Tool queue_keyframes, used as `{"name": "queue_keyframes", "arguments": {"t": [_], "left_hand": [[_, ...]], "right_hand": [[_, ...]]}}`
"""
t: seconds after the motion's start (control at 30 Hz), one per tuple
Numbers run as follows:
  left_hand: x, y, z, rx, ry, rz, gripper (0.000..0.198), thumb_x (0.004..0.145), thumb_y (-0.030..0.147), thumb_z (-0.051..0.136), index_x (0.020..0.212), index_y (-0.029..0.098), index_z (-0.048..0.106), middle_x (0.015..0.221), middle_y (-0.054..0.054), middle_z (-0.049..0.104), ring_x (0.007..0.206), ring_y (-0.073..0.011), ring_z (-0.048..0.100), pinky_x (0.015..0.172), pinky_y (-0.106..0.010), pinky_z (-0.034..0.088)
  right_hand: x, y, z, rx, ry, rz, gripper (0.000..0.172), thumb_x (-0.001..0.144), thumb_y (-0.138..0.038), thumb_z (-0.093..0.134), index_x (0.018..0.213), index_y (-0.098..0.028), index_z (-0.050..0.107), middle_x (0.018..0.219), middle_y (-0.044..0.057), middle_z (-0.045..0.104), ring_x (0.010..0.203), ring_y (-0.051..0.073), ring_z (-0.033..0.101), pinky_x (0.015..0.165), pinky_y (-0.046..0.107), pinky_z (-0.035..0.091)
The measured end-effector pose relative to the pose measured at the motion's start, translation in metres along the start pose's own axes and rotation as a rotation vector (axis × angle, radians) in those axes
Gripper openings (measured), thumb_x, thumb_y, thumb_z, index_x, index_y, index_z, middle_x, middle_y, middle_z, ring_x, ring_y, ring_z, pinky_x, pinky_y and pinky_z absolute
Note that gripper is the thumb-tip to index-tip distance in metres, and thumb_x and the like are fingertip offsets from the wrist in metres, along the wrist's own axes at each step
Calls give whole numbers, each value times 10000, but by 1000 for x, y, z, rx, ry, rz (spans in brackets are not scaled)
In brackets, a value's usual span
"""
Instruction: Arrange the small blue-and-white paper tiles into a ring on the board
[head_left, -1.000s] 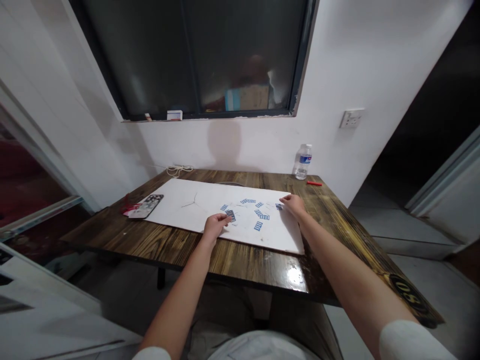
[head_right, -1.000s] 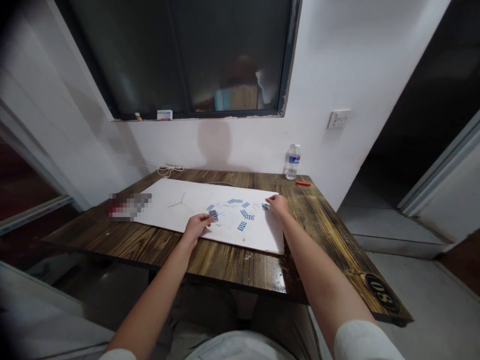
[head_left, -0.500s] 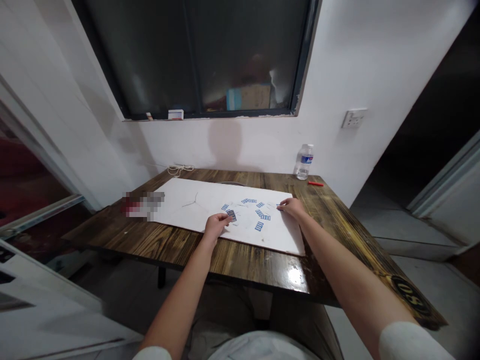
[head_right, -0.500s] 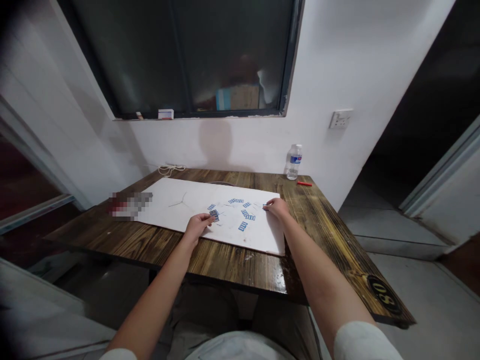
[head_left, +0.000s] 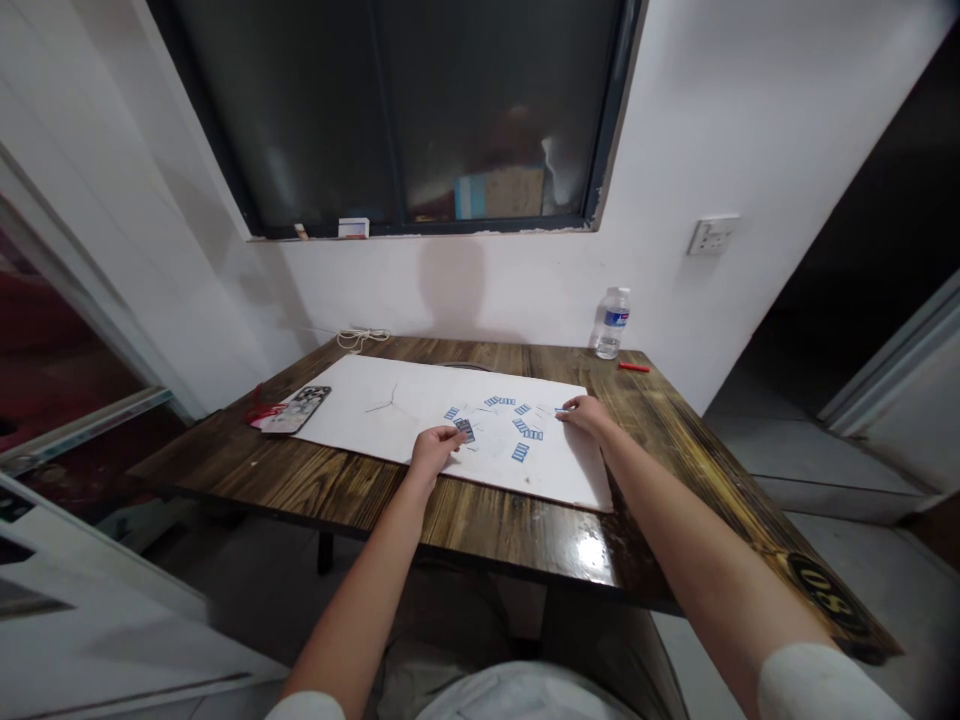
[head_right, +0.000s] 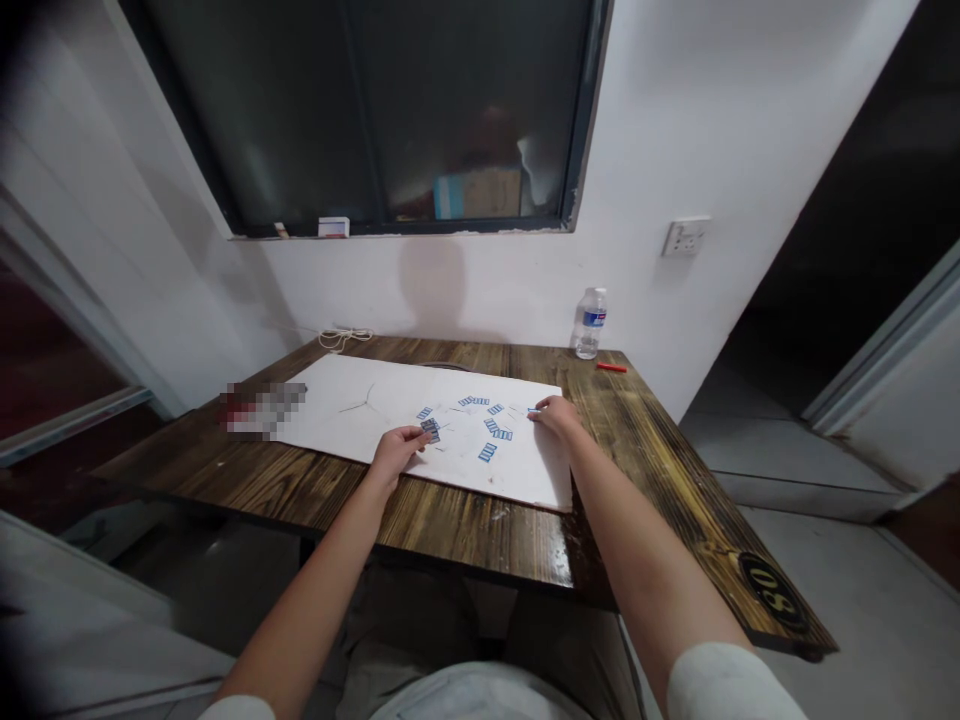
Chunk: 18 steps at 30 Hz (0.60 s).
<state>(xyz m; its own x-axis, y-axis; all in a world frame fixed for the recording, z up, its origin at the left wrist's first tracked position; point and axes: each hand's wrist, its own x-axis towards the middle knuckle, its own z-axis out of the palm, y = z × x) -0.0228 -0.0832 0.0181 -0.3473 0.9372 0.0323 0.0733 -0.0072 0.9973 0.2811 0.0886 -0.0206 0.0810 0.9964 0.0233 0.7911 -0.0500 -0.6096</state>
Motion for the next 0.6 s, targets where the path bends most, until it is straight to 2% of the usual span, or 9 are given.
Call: {"name": "queue_keyframes", "arguments": {"t": [0.3,0.47,0.6], "left_hand": [[1,-1,1,-24,-2,1,438,393,468,844,660,151,702,592,-13,633,536,-108,498,534,-241,374],[0,0,1,-19,0,-1,444,399,469,840,667,144,700,587,-8,632,535,-105,498,540,-237,382],[1,-1,1,-15,4,-3,432,406,456,838,671,142,703,590,-5,633,539,-101,501,541,-230,382]], "right_hand": [[-4,-2,-1,-10,-1,38,398,583,-413,792,937,-238,736,1003,103,699,912,246,634,702,303,459],[-2,1,3,19,19,29,386,578,-404,799,917,-237,720,968,80,697,883,226,632,706,290,451],[1,6,8,66,68,-25,349,554,-398,813,839,-225,711,866,56,699,791,196,631,677,273,439]]}}
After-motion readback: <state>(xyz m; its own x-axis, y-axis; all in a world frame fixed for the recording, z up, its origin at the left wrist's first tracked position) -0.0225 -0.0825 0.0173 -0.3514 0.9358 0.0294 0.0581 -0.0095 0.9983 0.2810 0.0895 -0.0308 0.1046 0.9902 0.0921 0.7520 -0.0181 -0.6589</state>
